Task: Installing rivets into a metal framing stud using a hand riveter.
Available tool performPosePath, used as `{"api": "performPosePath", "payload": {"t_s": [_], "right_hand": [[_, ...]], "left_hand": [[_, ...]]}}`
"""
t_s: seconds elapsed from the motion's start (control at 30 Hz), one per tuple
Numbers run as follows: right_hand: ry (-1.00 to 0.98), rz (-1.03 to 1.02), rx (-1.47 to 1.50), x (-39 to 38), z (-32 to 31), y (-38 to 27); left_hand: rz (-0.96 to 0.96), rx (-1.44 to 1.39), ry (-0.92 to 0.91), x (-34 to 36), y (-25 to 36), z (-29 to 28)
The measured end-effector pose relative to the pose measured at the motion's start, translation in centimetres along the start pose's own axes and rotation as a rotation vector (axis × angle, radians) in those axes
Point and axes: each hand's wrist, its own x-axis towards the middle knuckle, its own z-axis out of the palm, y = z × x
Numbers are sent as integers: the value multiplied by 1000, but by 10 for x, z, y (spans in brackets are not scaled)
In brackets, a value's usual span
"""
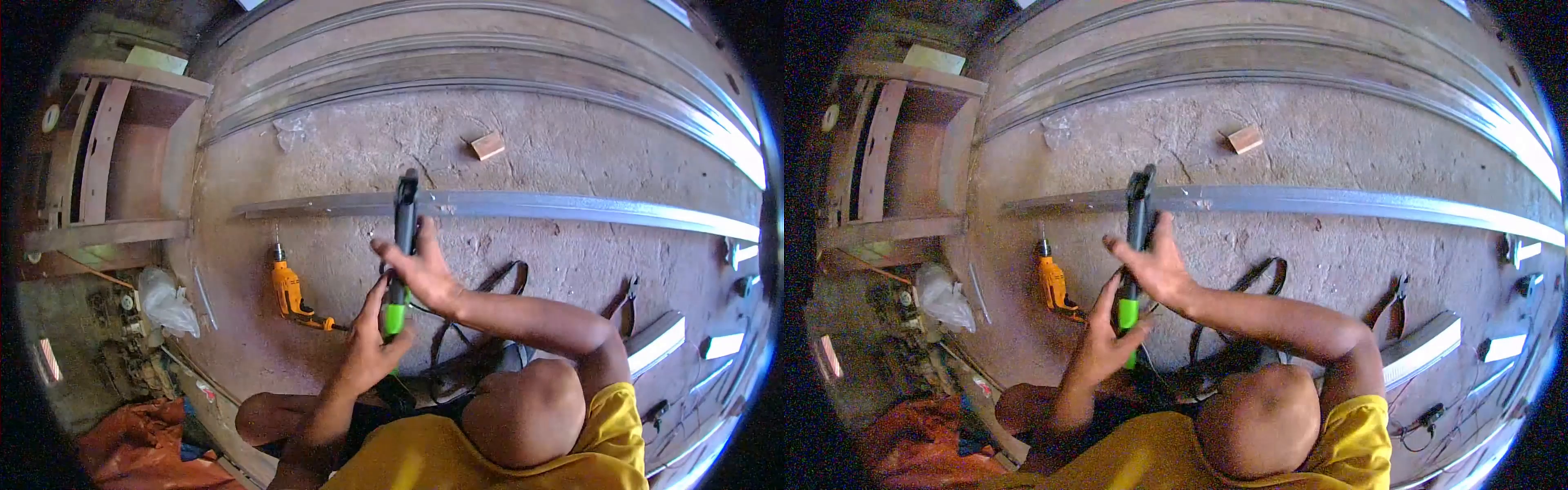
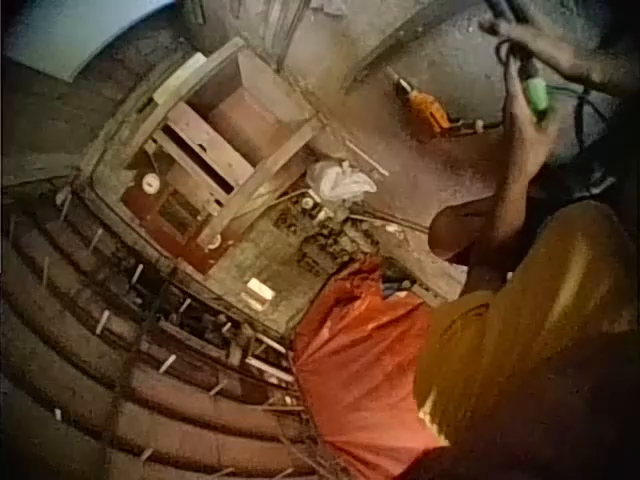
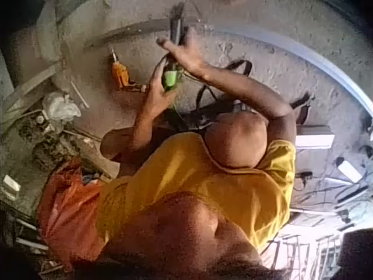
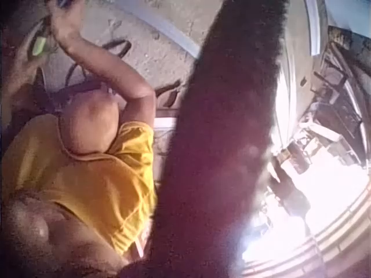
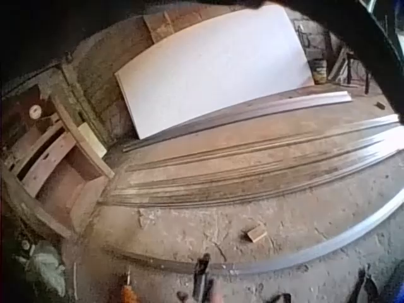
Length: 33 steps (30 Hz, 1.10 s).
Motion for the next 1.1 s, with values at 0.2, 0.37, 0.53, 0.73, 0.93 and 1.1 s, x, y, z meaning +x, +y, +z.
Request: {"api": "performPosePath", "payload": {"t_s": [0.2, 0.37, 0.53, 0.73, 0.93, 1.1], "right_hand": [[-492, 25, 91, -32, -31, 26], [-895, 267, 266, -41, -34, 53], [-435, 64, 300, -34, -39, 16], [-194, -88, 357, -36, -27, -1], [-241, -266, -159, -22, -82, -37], [-192, -522, -863, -10, -55, -74]], "left_hand": [[-317, 112, 203, -31, 47, -51], [-322, 65, 91, -36, 33, -48], [-25, -53, 345, -13, 11, -11], [578, 693, 581, 36, -26, 45], [-21, -96, -16, 54, 16, -42], [53, -528, 575, 107, -92, 38]]}}
